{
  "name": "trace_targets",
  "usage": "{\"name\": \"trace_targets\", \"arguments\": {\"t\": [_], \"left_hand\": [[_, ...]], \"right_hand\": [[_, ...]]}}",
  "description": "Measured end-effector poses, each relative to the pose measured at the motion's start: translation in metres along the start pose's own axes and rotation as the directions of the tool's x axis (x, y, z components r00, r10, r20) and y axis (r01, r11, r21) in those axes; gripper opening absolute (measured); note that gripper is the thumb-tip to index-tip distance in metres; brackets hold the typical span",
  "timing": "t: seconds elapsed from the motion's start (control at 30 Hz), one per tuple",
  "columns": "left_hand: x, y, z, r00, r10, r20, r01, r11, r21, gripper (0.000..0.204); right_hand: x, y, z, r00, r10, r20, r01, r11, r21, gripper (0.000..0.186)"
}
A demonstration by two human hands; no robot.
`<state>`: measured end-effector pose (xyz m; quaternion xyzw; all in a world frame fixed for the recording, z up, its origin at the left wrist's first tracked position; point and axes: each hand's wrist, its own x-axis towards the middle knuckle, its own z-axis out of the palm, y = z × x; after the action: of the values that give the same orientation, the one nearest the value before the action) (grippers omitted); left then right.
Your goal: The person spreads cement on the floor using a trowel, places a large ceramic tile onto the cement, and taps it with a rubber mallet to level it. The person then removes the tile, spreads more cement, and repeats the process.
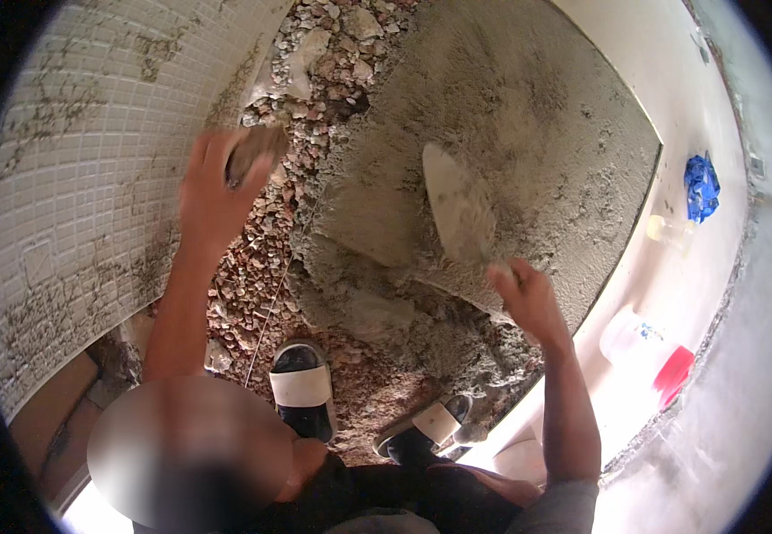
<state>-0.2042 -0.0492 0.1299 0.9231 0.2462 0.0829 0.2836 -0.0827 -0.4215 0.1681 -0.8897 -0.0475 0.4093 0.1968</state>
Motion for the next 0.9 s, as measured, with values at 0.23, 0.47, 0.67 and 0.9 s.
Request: {"name": "trace_targets", "arguments": {"t": [0.23, 0.47, 0.67, 0.9], "left_hand": [[-0.18, -0.067, -0.065, 0.99, 0.112, -0.082, -0.094, 0.975, 0.2, 0.039], [-0.277, -0.115, -0.064, 0.928, -0.357, -0.108, 0.329, 0.649, 0.686, 0.047], [-0.254, -0.031, 0.02, 0.951, -0.212, 0.224, 0.295, 0.838, -0.458, 0.071], [-0.236, 0.027, 0.103, 0.937, 0.156, 0.313, 0.031, 0.855, -0.518, 0.084]], "right_hand": [[0.035, -0.026, -0.015, 0.924, -0.306, -0.228, 0.235, 0.927, -0.292, 0.051], [-0.078, 0.056, 0.028, 0.999, -0.049, 0.011, 0.049, 0.92, -0.389, 0.036], [-0.131, 0.092, 0.116, 0.993, -0.085, -0.076, 0.052, 0.93, -0.363, 0.034], [-0.144, 0.063, 0.2, 0.998, 0.005, -0.07, -0.009, 0.998, -0.06, 0.035]]}}
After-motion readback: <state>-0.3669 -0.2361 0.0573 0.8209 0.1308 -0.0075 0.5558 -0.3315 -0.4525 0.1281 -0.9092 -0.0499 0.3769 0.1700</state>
